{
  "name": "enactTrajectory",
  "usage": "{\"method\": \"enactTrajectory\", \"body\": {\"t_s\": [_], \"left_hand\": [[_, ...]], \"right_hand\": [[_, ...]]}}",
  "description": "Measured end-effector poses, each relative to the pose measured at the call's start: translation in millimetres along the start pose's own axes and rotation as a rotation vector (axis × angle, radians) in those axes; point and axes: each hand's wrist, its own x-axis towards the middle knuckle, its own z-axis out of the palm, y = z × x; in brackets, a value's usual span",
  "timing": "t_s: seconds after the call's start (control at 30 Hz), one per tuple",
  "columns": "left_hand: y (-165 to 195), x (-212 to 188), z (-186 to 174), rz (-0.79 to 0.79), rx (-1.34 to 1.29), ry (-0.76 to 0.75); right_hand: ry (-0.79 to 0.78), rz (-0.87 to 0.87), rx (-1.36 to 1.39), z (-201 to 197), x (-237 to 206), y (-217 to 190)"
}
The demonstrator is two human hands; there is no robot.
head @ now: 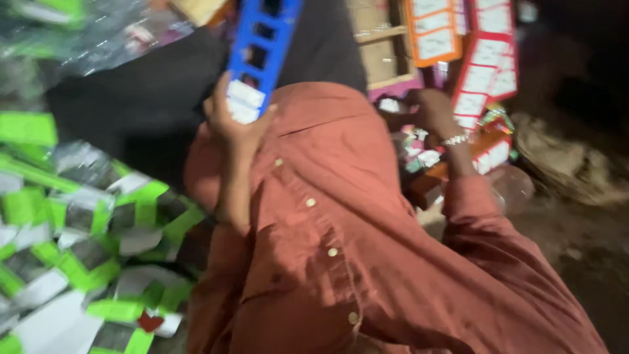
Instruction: The person sits on a mat and assembles white electrical socket modules into a blue plastic frame. They pick up each socket, align it into a slot, and press it into place, repeating the process for multiple modules. The person occasionally rotates the frame to access different slots.
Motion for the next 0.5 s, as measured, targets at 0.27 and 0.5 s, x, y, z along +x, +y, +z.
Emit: {"method": "enactTrajectory", "body": {"t_s": [0.27, 0.5], "left_hand": [[11.4, 2.0, -13.1, 0.373, 0.103, -0.065], [13.3, 4.5, -17.5, 0.485, 0.151, -0.212]], "right_hand": [[0.408, -0.187, 0.456, -115.3, -11.3, -102.9], [0.026, -0.828, 0.322, -156.5, 50.2, -210.5]]}}
